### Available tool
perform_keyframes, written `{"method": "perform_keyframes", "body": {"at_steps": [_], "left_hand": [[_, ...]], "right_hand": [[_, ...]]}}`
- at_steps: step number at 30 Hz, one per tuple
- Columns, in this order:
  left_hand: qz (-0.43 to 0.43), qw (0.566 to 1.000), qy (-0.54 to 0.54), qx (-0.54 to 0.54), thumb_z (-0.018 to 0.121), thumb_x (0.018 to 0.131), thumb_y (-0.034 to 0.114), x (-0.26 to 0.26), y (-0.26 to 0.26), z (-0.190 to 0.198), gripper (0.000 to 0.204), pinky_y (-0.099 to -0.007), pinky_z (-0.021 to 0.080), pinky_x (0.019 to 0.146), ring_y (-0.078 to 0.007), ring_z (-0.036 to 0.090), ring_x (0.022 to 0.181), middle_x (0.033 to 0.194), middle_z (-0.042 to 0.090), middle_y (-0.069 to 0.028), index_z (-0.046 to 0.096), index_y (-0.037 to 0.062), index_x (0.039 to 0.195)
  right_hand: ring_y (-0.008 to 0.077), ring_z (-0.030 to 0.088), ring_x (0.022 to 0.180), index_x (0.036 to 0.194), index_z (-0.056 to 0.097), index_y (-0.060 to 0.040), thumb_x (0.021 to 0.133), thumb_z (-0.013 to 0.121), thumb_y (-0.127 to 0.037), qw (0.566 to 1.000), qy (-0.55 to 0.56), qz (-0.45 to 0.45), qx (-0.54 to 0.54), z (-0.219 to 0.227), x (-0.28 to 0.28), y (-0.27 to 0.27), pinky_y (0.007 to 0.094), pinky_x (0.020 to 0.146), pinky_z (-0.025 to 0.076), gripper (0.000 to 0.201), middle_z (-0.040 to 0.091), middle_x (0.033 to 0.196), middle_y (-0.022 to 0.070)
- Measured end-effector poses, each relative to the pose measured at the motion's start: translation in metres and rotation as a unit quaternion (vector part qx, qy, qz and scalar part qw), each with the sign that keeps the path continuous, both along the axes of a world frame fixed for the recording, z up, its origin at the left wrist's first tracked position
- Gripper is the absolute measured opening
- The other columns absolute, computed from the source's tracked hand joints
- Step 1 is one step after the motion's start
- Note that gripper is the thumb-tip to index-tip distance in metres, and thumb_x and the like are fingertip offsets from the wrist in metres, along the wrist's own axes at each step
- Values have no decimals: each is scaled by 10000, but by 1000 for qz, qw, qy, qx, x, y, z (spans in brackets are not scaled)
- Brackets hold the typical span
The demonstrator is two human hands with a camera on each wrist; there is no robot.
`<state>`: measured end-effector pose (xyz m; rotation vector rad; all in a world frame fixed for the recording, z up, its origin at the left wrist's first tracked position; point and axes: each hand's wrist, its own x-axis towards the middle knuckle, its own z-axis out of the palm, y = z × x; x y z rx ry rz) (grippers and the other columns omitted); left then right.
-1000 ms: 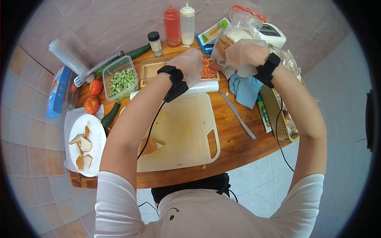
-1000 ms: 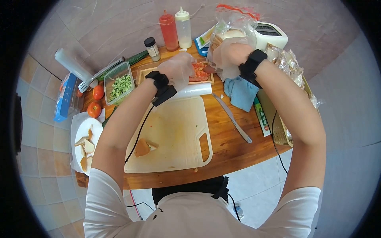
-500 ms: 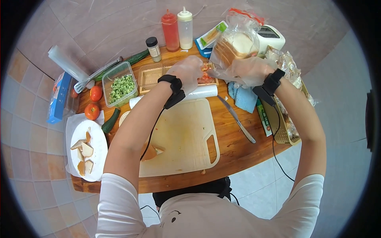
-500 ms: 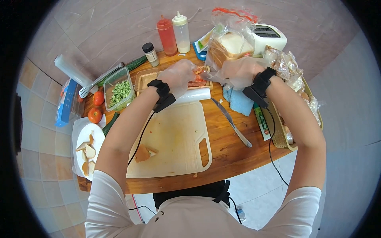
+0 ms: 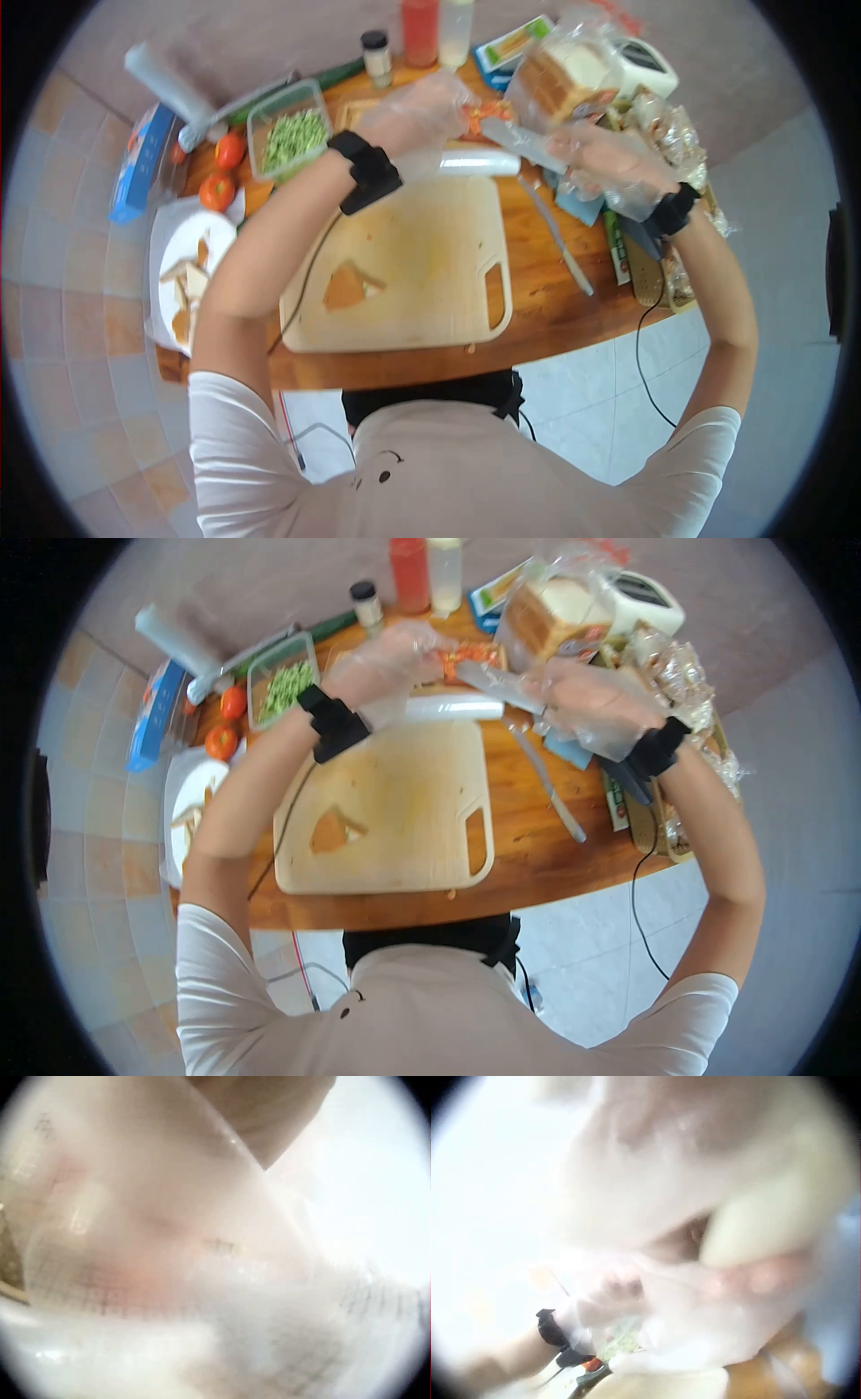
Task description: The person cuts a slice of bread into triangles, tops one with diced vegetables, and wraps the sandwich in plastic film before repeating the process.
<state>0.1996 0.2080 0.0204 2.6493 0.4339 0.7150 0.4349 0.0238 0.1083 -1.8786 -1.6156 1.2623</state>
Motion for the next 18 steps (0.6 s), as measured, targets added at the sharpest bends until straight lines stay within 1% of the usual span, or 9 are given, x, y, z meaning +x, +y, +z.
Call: {"method": "perform_keyframes", "body": {"at_steps": [3,6,7,10,11,13,14,15,18], "left_hand": [[9,996,27,79,690,888,97,-52,-32,28,255,-403,548,846,-357,669,945,996,707,-179,734,12,1125],[82,989,101,-77,655,883,127,-101,-76,48,220,-443,546,853,-398,673,985,1035,700,-215,714,6,1056],[101,993,61,-16,649,888,129,-121,-86,35,213,-450,548,825,-399,680,941,985,701,-203,709,21,1061],[172,967,174,-77,626,906,129,-159,-124,35,225,-447,551,825,-391,679,950,985,696,-196,710,45,1097],[147,975,140,-88,604,905,88,-172,-134,32,262,-413,538,813,-382,669,923,964,698,-203,733,26,1124],[197,970,108,-94,602,903,86,-188,-161,23,261,-418,538,822,-386,667,935,971,695,-196,734,32,1121],[221,966,91,-97,601,901,85,-195,-170,16,261,-421,538,826,-388,666,941,975,693,-193,734,35,1120],[231,962,104,-106,601,901,84,-203,-175,8,275,-429,540,832,-384,669,938,965,682,-195,736,42,1136],[231,958,126,-111,600,905,83,-213,-183,-5,317,-431,540,830,-372,672,928,968,674,-195,719,55,1197]], "right_hand": [[94,532,671,1144,654,-43,1082,536,-360,998,-36,45,-22,-5,-24,4,265,592,461,344,562,797,-9],[96,558,693,1195,658,-32,1071,552,-384,995,11,-21,-95,-1,-64,-6,273,603,480,387,590,817,18],[105,580,721,1269,638,-33,1043,593,-411,995,7,-1,-95,-5,-72,-8,289,604,482,442,614,837,34],[117,602,749,1326,612,-50,1055,577,-372,990,-27,86,-110,-21,-97,-4,297,631,494,422,617,832,35],[182,652,861,1373,590,-82,1032,605,-254,981,-70,83,-159,-10,-115,-6,317,713,534,382,653,943,60],[150,624,745,1323,611,-33,1060,585,-301,949,-111,293,30,-32,-114,-8,298,631,500,376,611,870,63],[158,626,741,1312,618,-24,1060,585,-305,929,-122,342,72,-37,-117,-9,303,636,502,379,609,882,70],[167,628,738,1301,624,-15,1061,585,-310,906,-132,385,118,-42,-120,-10,308,641,504,383,607,893,77],[254,668,899,1310,628,-42,1015,608,-249,892,-166,401,126,-44,-136,-16,366,786,559,361,647,1057,106]]}}
